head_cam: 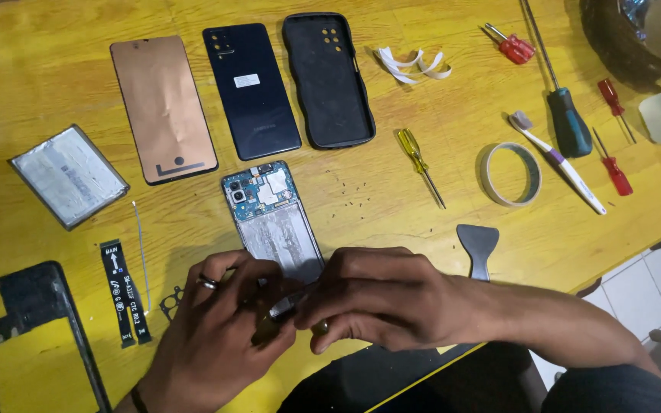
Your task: Assembling a smartphone by connecting internal flex cables, installing the battery, and securing components with a screwdriver.
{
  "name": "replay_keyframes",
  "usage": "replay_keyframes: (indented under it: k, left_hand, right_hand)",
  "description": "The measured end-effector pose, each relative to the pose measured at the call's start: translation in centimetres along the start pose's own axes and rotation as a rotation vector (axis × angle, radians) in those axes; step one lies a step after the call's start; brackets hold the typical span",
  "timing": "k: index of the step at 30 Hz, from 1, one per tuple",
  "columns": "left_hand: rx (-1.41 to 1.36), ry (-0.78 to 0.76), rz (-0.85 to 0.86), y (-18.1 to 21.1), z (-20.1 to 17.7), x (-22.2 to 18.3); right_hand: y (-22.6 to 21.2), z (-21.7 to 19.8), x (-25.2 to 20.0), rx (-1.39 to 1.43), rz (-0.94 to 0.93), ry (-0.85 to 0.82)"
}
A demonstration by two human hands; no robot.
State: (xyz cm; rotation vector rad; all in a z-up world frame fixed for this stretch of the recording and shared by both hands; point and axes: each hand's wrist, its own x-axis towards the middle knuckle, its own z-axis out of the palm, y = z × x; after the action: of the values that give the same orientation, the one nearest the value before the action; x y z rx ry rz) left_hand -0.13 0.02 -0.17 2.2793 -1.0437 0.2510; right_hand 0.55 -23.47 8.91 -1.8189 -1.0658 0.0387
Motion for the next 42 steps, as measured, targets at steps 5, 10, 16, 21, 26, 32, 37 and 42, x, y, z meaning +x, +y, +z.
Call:
replay_keyframes:
  k: [5,10,16,21,26,32,37,42]
  left_hand:
    - [0.022,0.066,0.027,0.3,-0.3,0.5]
    - [0.031,0.06,0.02,0.1,-0.1,0.2]
    - [0.004,0.077,0.035,0.2,-0.3,0.5]
    - [0.0,0.046,0.019,0.0,0.0,0.3]
    - [-0.045,0.062,0.016,0.1,0.0,0.2]
    - [-0.047,0.025,0.017,0.5,-0.4,0.7]
    - [-0.024,0.033,0.028,0.6,-0.7,0.8]
    - [-0.002,0.019,0.013,0.7,-0.6,0.4]
  right_hand:
    - [0.2,-0.2,0.1,0.011,0.019,-0.005]
    - [0.3,0.0,0.0,0.03,0.049,0.005]
    - [0.4,0.4,-0.2,-0.001,0.047,0.033]
    - [0.1,0.2,-0.1,0.075,0.065,0.041]
    - [0.0,0.5,-0.1,0.05,0.075,0.038]
    - [-0.1,0.7,-0.5,0.159,0.058,0.067]
    - [1.3,0.9,-1.4,-0.021,0.077,0.186]
    - [3.0,-0.1,-4.2,0.018,0.225,0.349]
